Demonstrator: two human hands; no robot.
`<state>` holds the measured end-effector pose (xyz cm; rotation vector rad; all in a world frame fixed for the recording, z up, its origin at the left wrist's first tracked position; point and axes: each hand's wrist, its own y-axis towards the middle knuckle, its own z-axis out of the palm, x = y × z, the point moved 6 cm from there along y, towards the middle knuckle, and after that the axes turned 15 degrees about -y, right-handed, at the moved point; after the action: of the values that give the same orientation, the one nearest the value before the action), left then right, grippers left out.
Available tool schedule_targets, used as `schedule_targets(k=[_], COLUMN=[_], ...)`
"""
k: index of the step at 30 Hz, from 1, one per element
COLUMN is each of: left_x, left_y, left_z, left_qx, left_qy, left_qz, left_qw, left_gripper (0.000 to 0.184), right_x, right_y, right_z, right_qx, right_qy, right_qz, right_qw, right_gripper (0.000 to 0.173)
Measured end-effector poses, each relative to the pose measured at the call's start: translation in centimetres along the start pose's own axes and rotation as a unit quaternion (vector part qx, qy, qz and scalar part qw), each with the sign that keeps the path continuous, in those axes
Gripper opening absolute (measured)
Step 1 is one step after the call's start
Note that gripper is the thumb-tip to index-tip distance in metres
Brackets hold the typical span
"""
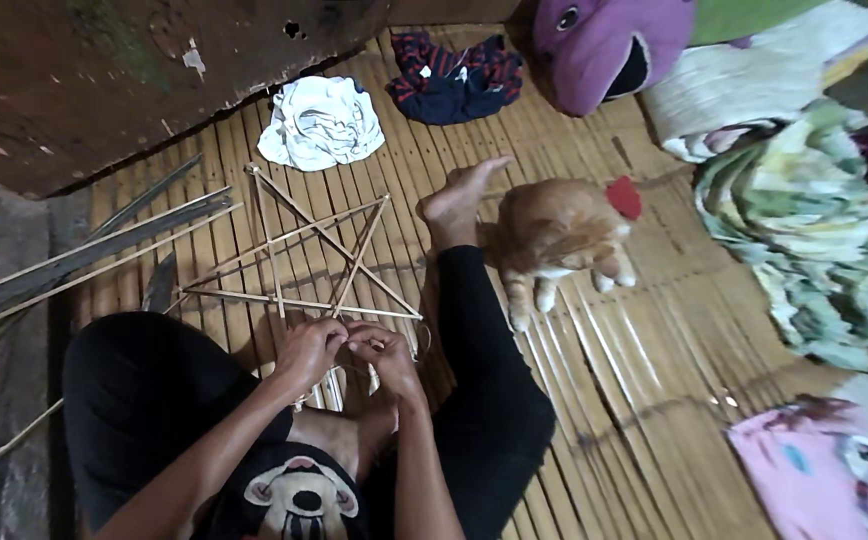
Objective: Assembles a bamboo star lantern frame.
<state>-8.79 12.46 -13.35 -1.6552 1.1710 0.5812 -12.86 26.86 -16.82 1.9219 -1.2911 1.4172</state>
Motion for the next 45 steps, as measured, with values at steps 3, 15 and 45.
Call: schedule_targets(k=[3, 15, 45], left_x=[0.2, 1.9, 0.6], left_y=[0.0, -2.4, 0.0], left_z=[0.0, 1.7, 1.9], left_qx=[-0.011, -0.029, -0.122], left_qy=[-0.008, -0.028, 0.093], left_qz=[0.002, 0.006, 0.091], left_qw=[1.0, 0.999, 0.984], left_gripper=[0.026, 0.025, 0.026], right_x=[-0.8, -1.2, -1.4], right_y=[-0.1, -0.9, 0.0], right_z=[0.0, 1.5, 2.2], right_qx=[-0.018, 0.1, -0.195], right_qy=[0.018, 0.139, 0.18], right_qz=[0.076, 0.22, 0.148], right_qw=[0.997, 0.96, 0.953], right_gripper=[0.015, 0.007, 0.032])
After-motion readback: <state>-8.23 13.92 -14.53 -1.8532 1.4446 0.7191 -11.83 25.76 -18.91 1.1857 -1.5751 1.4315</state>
